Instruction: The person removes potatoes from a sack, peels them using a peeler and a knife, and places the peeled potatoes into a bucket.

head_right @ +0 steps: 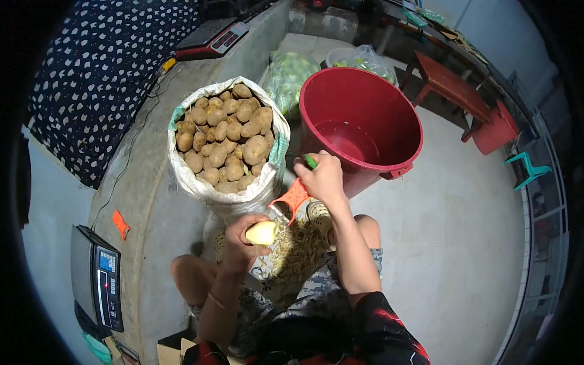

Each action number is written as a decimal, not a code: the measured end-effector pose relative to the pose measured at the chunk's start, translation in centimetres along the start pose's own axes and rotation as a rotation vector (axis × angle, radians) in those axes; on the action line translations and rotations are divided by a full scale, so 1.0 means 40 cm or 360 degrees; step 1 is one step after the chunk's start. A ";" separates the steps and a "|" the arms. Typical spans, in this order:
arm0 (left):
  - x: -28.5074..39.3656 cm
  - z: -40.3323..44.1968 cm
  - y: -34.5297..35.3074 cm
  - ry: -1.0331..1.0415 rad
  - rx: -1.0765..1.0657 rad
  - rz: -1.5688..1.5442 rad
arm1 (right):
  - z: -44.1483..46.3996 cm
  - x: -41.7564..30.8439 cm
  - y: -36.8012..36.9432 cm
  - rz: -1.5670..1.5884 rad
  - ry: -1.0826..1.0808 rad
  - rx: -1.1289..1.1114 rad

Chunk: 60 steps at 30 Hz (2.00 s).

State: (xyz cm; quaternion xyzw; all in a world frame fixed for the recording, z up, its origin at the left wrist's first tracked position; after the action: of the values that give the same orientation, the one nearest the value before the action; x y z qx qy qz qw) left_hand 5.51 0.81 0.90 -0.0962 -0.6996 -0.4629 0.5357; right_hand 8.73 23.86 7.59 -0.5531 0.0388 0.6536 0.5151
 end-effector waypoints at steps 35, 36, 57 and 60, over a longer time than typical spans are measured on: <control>-0.019 0.009 0.003 -0.0066 0.0083 -0.0579 | -0.015 0.050 0.023 0.0068 0.0192 0.0148; -0.014 0.011 0.005 -0.0066 0.0081 -0.0581 | -0.016 0.052 0.023 0.0113 0.0243 0.0149; -0.017 0.002 0.005 0.0070 0.0280 -0.0742 | -0.057 -0.014 0.054 0.0404 -0.0199 0.0324; -0.019 0.007 0.008 -0.0030 0.0496 -0.0778 | -0.044 0.012 0.068 0.0374 -0.0143 0.0385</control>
State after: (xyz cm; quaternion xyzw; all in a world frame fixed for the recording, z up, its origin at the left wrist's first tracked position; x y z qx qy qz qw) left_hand 5.84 1.46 0.44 0.1544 -0.7698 -0.4642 0.4101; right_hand 8.07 21.79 5.14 -0.4490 0.1586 0.7239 0.4992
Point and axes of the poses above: each hand's wrist, its own z-axis towards the middle knuckle, its own y-axis out of the palm, x = y × z, the point moved 4 cm from there along z, towards the middle knuckle, and after that the axes turned 5 degrees about x, right-handed, at the moved point
